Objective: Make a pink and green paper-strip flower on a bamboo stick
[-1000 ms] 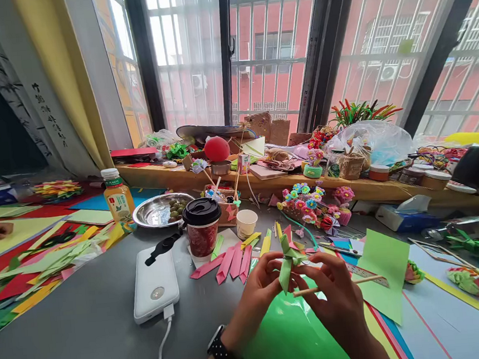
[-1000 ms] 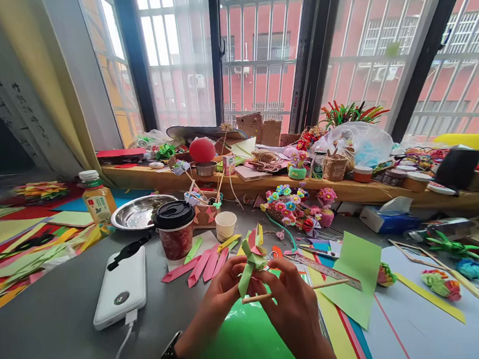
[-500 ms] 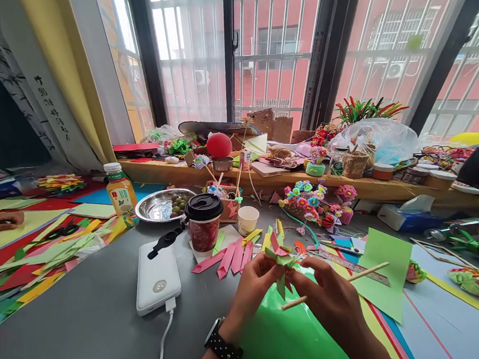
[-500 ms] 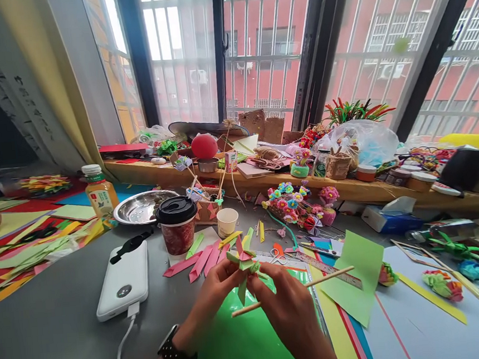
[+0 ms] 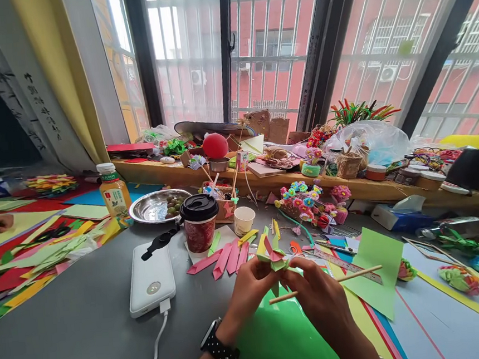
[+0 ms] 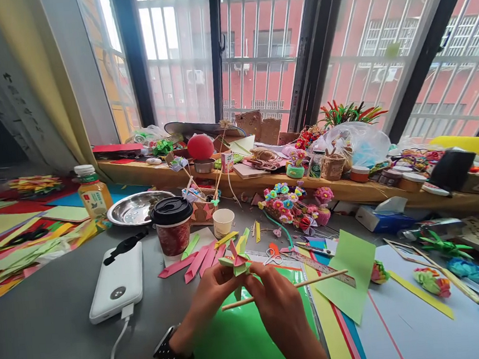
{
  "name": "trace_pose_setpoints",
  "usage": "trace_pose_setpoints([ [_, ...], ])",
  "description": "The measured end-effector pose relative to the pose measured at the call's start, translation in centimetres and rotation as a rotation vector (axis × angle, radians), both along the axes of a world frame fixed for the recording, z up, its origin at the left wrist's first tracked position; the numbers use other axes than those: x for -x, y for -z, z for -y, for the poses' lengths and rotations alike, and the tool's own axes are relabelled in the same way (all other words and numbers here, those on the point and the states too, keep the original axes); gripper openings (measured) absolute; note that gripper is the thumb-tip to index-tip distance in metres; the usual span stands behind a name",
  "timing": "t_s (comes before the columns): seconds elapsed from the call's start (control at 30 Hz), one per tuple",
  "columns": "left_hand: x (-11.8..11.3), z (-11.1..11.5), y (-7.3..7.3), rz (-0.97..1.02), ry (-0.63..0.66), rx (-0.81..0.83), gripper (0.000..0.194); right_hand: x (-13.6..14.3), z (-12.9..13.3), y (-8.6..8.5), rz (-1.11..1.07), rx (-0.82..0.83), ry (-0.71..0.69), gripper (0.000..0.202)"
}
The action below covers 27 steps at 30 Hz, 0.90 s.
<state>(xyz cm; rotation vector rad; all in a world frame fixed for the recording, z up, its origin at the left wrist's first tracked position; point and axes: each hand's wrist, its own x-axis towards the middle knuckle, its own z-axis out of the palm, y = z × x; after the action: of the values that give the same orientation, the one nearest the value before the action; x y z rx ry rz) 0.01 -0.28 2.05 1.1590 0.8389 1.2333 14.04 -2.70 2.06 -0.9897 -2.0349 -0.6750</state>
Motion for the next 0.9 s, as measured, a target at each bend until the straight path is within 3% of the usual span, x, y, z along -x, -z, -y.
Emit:
trace_pose_setpoints([
  [0.33,0.2,-0.5,0.9,-0.056,0.039,-0.041,0.030,-0.1,-0.2,0.0,-0.032,0.079,-0.013,0.038],
  [0.57,0.5,-0.4,0.7,-0.051,0.112,-0.039,0.027,-0.7,-0.4,0.2,-0.078,0.103,-0.046,0.026],
  [0.77,0.8,-0.6,0.8,-0.069,0.180,-0.074,0.029,-0.7,-0.5,0.3,-0.088,0.145,-0.055,0.030],
  [0.9,1.2,-0.8,0.7,-0.057,0.242,-0.036,0.032,-0.9,-0.5,0.3,-0.178,0.205,-0.134,0.027],
])
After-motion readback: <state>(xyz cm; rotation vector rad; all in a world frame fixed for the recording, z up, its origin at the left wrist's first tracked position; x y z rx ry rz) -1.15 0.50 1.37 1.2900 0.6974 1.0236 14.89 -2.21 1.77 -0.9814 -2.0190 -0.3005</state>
